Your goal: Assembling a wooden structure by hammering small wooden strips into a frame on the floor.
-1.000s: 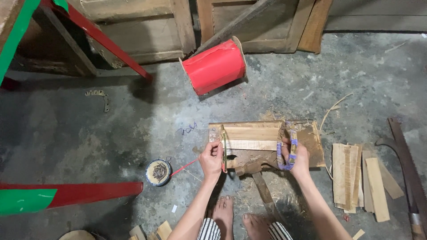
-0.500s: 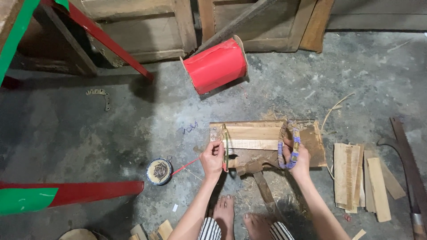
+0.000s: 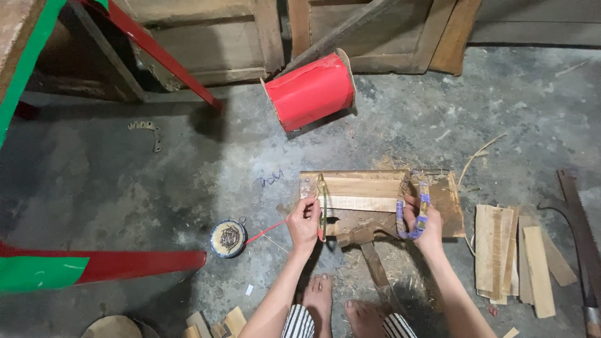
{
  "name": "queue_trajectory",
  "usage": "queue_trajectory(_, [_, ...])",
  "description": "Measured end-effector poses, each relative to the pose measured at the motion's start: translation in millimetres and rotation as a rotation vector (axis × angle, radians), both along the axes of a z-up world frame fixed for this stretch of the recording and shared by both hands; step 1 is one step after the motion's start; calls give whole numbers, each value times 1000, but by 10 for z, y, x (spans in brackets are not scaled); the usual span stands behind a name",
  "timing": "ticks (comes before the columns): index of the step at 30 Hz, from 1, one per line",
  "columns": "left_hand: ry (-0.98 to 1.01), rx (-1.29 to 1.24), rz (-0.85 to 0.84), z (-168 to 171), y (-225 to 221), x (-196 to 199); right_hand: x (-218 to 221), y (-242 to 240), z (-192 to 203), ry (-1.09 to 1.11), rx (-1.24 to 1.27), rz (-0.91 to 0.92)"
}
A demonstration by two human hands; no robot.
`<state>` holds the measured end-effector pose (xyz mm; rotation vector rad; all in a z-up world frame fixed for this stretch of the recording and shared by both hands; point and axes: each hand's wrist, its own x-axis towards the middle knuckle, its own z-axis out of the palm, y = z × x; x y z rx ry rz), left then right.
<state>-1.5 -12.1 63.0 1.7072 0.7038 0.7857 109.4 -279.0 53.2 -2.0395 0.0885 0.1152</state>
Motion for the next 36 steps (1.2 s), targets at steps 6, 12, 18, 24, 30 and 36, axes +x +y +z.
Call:
queue_trajectory(6, [-33,22,-16,46,-6,-16,-85,-157,-84,77,524,-84])
queue_trajectory(12, [-59,34,-97,266,0,-52,-1058,-329,727,-207,-149,-16])
queue_trajectory(18, [-68,-9,-114,302,-8,-71,-1530,-275,-177,-419,-394,280])
queue_trajectory(24, [-61,7,-115,308,3,-61,-1769,-132,-335,359,-585,410])
queue_trajectory(30, [-83,23,-131,280,26,-63,-1814,-108,-283,349,-308,254])
queue_trajectory(36, [-85,1,-145,263,39,-66,-1760,118,287,283,-81,206])
